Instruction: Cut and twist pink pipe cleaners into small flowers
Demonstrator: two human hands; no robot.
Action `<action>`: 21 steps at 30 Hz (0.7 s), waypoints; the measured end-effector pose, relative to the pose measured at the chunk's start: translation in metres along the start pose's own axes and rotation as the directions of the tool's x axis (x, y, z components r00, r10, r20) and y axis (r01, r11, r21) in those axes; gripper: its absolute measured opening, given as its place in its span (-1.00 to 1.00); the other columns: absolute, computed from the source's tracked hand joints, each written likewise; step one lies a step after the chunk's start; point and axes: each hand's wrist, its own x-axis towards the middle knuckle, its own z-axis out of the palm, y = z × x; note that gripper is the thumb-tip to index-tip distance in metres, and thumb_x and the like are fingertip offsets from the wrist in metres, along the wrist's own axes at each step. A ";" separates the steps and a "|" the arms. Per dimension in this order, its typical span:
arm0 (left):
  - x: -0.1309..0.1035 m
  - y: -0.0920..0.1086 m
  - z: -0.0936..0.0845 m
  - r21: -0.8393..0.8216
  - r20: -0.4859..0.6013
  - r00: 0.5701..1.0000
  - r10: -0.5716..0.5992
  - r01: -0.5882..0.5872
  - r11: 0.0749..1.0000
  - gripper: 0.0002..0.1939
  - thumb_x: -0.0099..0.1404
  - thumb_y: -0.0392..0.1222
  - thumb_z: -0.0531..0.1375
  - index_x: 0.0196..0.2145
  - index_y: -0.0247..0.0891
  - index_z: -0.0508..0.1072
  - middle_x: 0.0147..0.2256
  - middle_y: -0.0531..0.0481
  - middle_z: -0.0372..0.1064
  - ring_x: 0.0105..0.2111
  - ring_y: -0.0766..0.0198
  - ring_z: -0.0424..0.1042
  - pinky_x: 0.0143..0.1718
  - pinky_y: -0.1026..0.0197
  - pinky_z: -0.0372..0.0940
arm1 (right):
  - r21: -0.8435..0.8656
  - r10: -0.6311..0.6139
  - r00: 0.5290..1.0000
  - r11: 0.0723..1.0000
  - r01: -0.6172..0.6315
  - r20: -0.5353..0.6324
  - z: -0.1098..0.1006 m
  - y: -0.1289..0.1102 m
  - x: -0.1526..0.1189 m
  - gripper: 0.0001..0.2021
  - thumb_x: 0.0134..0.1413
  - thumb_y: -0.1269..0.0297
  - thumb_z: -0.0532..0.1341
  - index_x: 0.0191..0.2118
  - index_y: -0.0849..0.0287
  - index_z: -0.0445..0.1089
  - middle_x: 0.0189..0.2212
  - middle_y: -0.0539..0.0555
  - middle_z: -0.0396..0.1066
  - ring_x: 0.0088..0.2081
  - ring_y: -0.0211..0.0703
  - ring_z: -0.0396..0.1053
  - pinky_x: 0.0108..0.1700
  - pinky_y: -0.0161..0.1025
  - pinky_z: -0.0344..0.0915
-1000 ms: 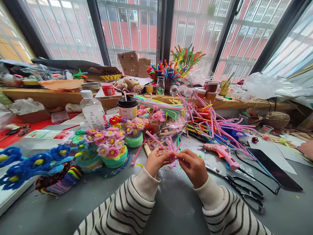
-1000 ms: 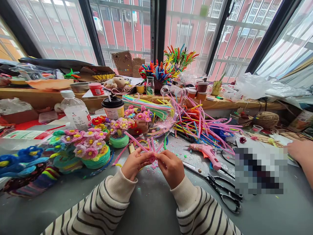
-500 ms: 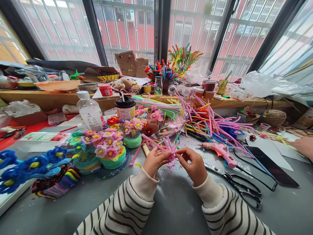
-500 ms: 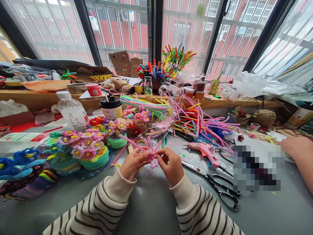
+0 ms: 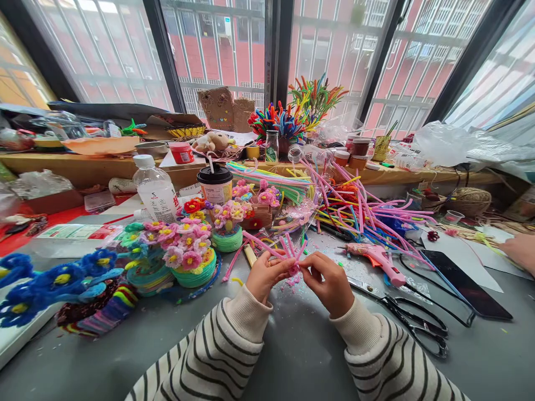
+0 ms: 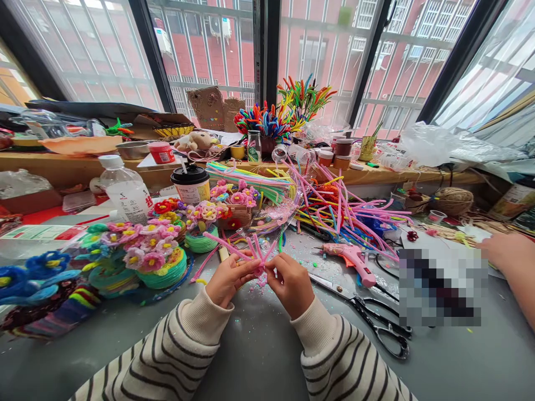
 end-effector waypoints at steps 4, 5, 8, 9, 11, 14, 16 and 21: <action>0.002 0.000 -0.002 -0.010 -0.003 1.000 0.010 -0.010 1.000 -0.66 -0.22 -0.37 0.31 -0.47 -0.33 0.25 -0.63 0.07 0.35 -0.60 0.39 0.37 -0.53 0.37 0.28 | 0.030 0.007 1.000 1.000 -0.007 -0.016 0.000 -0.001 -0.001 -0.89 -0.05 0.39 0.04 -0.40 0.16 0.30 -0.56 -0.01 0.25 -0.61 -0.35 0.12 -0.51 -0.36 0.14; 0.002 0.000 -0.002 -0.012 -0.003 1.000 0.009 -0.009 1.000 -0.68 -0.22 -0.36 0.31 -0.48 -0.33 0.26 -0.63 0.07 0.35 -0.61 0.41 0.36 -0.55 0.39 0.27 | 0.037 0.002 1.000 0.999 -0.001 -0.021 0.000 0.000 -0.001 -0.88 -0.04 0.40 0.03 -0.37 0.16 0.29 -0.52 0.00 0.27 -0.61 -0.36 0.13 -0.51 -0.36 0.15; 0.003 0.000 -0.004 -0.016 0.004 1.000 -0.005 0.005 1.000 -0.71 -0.19 -0.34 0.30 -0.49 -0.33 0.27 -0.61 0.07 0.36 -0.62 0.44 0.34 -0.57 0.41 0.25 | 0.007 -0.036 0.998 0.999 0.037 -0.052 0.001 0.002 -0.002 -0.79 -0.04 0.45 -0.01 -0.25 0.14 0.25 -0.39 0.05 0.29 -0.56 -0.33 0.19 -0.48 -0.35 0.20; 0.003 -0.001 -0.004 -0.016 0.006 1.000 -0.010 0.010 1.000 -0.72 -0.19 -0.33 0.30 -0.49 -0.33 0.27 -0.61 0.07 0.36 -0.63 0.44 0.34 -0.58 0.41 0.25 | -0.020 -0.058 0.997 0.998 0.057 -0.059 0.002 0.003 -0.002 -0.76 -0.05 0.47 -0.02 -0.22 0.13 0.23 -0.35 0.07 0.28 -0.52 -0.32 0.22 -0.45 -0.34 0.21; 0.004 -0.001 -0.005 -0.011 0.012 1.000 -0.017 0.017 1.000 -0.71 -0.19 -0.32 0.30 -0.48 -0.33 0.27 -0.61 0.08 0.35 -0.63 0.45 0.33 -0.59 0.42 0.24 | -0.090 -0.113 0.992 0.990 0.107 -0.062 0.004 0.004 -0.002 -0.73 -0.06 0.49 -0.01 -0.19 0.14 0.22 -0.31 0.09 0.27 -0.44 -0.27 0.26 -0.40 -0.32 0.24; 0.005 -0.002 -0.006 0.011 0.017 1.000 -0.018 0.018 1.000 -0.67 -0.21 -0.29 0.30 -0.46 -0.32 0.25 -0.63 0.09 0.32 -0.66 0.47 0.30 -0.62 0.42 0.22 | -0.200 -0.210 0.975 0.961 0.193 -0.067 0.005 0.005 -0.002 -0.75 -0.07 0.51 0.02 -0.23 0.15 0.27 -0.36 0.09 0.30 -0.35 -0.22 0.28 -0.33 -0.30 0.25; 0.005 -0.003 -0.005 0.032 0.010 1.000 -0.016 0.015 0.999 -0.63 -0.23 -0.27 0.31 -0.45 -0.32 0.23 -0.65 0.12 0.30 -0.69 0.49 0.27 -0.64 0.43 0.20 | -0.272 -0.264 0.962 0.933 0.235 -0.074 0.005 0.004 -0.003 -0.77 -0.05 0.50 0.03 -0.25 0.15 0.30 -0.39 0.09 0.32 -0.34 -0.21 0.28 -0.32 -0.29 0.25; 0.006 -0.005 -0.006 0.025 0.002 0.999 0.032 -0.032 0.999 -0.57 -0.30 -0.27 0.33 -0.49 -0.29 0.16 -0.69 0.19 0.24 -0.70 0.50 0.24 -0.65 0.44 0.16 | -0.405 -0.335 0.940 0.869 0.284 -0.060 0.002 0.001 -0.004 -0.83 -0.03 0.46 0.05 -0.33 0.16 0.35 -0.46 0.09 0.35 -0.41 -0.22 0.29 -0.38 -0.30 0.23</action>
